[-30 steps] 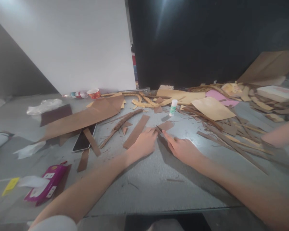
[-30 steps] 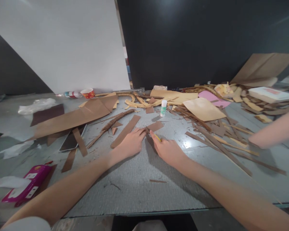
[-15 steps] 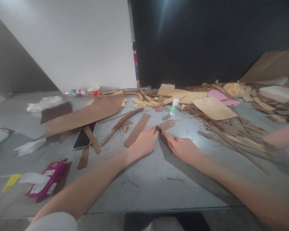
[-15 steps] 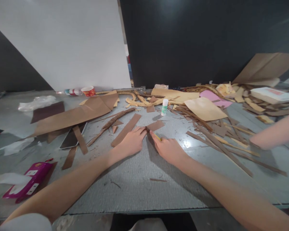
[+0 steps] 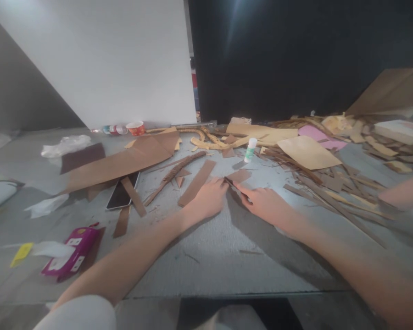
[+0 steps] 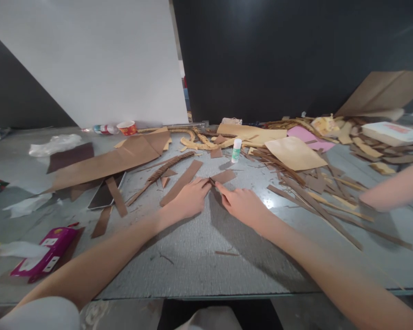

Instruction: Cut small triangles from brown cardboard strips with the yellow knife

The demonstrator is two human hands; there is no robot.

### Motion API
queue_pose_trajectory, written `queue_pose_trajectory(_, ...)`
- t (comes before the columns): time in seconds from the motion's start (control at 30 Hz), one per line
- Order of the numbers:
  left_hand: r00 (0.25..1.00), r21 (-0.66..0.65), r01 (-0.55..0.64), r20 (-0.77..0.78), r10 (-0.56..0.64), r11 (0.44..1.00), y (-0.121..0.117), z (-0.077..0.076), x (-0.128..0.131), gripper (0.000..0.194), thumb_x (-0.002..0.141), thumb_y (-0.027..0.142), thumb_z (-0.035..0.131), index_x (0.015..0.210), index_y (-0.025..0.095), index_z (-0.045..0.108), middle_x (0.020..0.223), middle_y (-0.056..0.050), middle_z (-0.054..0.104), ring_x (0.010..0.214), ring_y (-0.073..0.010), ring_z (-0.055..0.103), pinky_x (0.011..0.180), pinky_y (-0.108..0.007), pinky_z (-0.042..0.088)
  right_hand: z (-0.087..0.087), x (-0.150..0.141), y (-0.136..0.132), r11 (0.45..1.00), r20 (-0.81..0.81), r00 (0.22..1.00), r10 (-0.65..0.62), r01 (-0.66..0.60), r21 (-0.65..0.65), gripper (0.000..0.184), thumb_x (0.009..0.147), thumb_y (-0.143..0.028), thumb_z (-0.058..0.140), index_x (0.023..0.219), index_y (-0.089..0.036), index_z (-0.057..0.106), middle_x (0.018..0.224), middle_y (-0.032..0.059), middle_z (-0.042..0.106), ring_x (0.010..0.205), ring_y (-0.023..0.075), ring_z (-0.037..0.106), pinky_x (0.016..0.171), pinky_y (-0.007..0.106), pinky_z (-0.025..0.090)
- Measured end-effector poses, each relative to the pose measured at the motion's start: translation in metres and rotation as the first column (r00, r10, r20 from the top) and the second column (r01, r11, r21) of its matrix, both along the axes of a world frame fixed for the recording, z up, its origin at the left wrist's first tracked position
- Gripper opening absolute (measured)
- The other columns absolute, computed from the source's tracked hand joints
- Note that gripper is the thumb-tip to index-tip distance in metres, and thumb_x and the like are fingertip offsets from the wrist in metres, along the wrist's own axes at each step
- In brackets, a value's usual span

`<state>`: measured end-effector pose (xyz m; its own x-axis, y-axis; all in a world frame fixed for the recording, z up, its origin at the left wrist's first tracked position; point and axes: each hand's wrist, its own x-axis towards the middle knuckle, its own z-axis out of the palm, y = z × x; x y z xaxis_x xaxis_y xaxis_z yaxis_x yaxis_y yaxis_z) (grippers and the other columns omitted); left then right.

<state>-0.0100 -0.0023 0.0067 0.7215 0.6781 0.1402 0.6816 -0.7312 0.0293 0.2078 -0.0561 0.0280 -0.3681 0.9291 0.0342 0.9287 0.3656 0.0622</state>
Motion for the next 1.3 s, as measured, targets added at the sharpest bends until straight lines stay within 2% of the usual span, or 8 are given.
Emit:
queue_pose_trajectory(0.4, 1.000, 0.000, -0.001, -0.031, 0.001, 1.000, -0.003, 0.009, 0.001, 0.042, 0.090, 0.002, 0.050, 0.128, 0.014, 0.061, 0.135, -0.015, 0.065, 0.133, -0.0291, 0.057, 0.112, -0.040, 0.048, 0.020, 0.000, 0.001, 0.998, -0.140, 0.990, -0.022, 0.015, -0.055, 0.057, 0.103, -0.027, 0.050, 0.160, -0.029, 0.055, 0.086, 0.0066, 0.080, 0.064, 0.0207, 0.066, 0.060, 0.030, 0.030)
queue_pose_trajectory(0.57, 0.998, 0.025, -0.006, -0.060, 0.008, 1.000, -0.004, 0.009, 0.001, 0.039, 0.091, 0.001, 0.049, 0.126, 0.013, 0.062, 0.136, -0.016, 0.064, 0.133, -0.0290, 0.057, 0.111, -0.039, 0.049, 0.031, 0.002, -0.009, 0.997, -0.152, 0.988, -0.020, 0.007, -0.082, 0.056, 0.102, -0.024, 0.050, 0.157, -0.027, 0.058, 0.070, 0.0032, 0.072, 0.056, 0.0177, 0.058, 0.057, 0.030, 0.024)
queue_pose_trajectory(0.7, 0.999, 0.012, -0.014, -0.052, 0.015, 1.000, -0.004, 0.008, 0.000, 0.040, 0.090, 0.002, 0.052, 0.128, 0.014, 0.061, 0.138, -0.016, 0.063, 0.133, -0.0295, 0.057, 0.108, -0.040, 0.051, 0.036, 0.007, -0.021, 0.997, -0.151, 0.989, -0.001, -0.011, -0.080, 0.053, 0.102, -0.023, 0.050, 0.153, -0.028, 0.062, 0.065, 0.0014, 0.068, 0.054, 0.0168, 0.055, 0.056, 0.031, 0.019)
queue_pose_trajectory(0.87, 0.999, -0.002, -0.004, -0.050, 0.004, 1.000, -0.003, 0.008, -0.001, 0.042, 0.086, 0.002, 0.054, 0.125, 0.012, 0.062, 0.142, -0.019, 0.061, 0.135, -0.0319, 0.055, 0.109, -0.043, 0.051, 0.038, 0.022, -0.030, 0.998, -0.154, 0.988, 0.020, -0.028, -0.050, 0.050, 0.102, -0.026, 0.049, 0.149, -0.030, 0.066, 0.062, 0.0008, 0.064, 0.052, 0.0160, 0.052, 0.057, 0.031, 0.020)
queue_pose_trajectory(0.97, 1.000, -0.019, 0.001, -0.027, -0.002, 1.000, 0.002, 0.008, -0.005, 0.043, 0.083, 0.002, 0.056, 0.123, 0.013, 0.064, 0.138, -0.017, 0.063, 0.133, -0.0310, 0.057, 0.109, -0.042, 0.051, 0.044, 0.035, -0.025, 0.996, -0.236, 0.972, 0.018, -0.037, -0.079, 0.048, 0.104, -0.033, 0.047, 0.147, -0.035, 0.067, 0.062, -0.0007, 0.065, 0.047, 0.0143, 0.048, 0.055, 0.030, 0.025)
queue_pose_trajectory(1.03, 1.000, -0.028, 0.020, -0.008, -0.020, 0.999, 0.007, 0.006, -0.008, 0.043, 0.082, 0.002, 0.057, 0.122, 0.015, 0.067, 0.138, -0.015, 0.065, 0.131, -0.0298, 0.059, 0.110, -0.042, 0.051, 0.045, 0.043, -0.015, 1.000, -0.283, 0.959, -0.010, 0.002, -0.029, 0.050, 0.106, -0.039, 0.043, 0.152, -0.033, 0.063, 0.060, -0.0004, 0.064, 0.048, 0.0153, 0.048, 0.055, 0.030, 0.027)
queue_pose_trajectory(1.13, 0.998, -0.023, 0.049, 0.050, -0.048, 0.999, 0.015, -0.001, -0.013, 0.046, 0.082, -0.001, 0.055, 0.122, 0.016, 0.070, 0.144, -0.013, 0.065, 0.135, -0.0287, 0.058, 0.115, -0.045, 0.049, 0.034, 0.054, 0.005, 0.996, -0.254, 0.966, -0.050, 0.066, 0.056, 0.056, 0.110, -0.041, 0.036, 0.163, -0.029, 0.051, 0.066, 0.0024, 0.067, 0.053, 0.0187, 0.054, 0.058, 0.031, 0.029)
queue_pose_trajectory(1.3, 0.970, -0.098, 0.144, 0.212, -0.120, 0.985, 0.016, -0.009, -0.016, 0.044, 0.088, -0.004, 0.047, 0.112, 0.020, 0.076, 0.143, -0.007, 0.070, 0.134, -0.0222, 0.062, 0.114, -0.042, 0.051, -0.007, 0.073, 0.037, 0.997, -0.082, 0.996, -0.036, 0.041, 0.068, 0.060, 0.111, -0.029, 0.031, 0.171, -0.029, 0.034, 0.092, 0.0093, 0.071, 0.074, 0.0236, 0.063, 0.070, 0.032, 0.036)
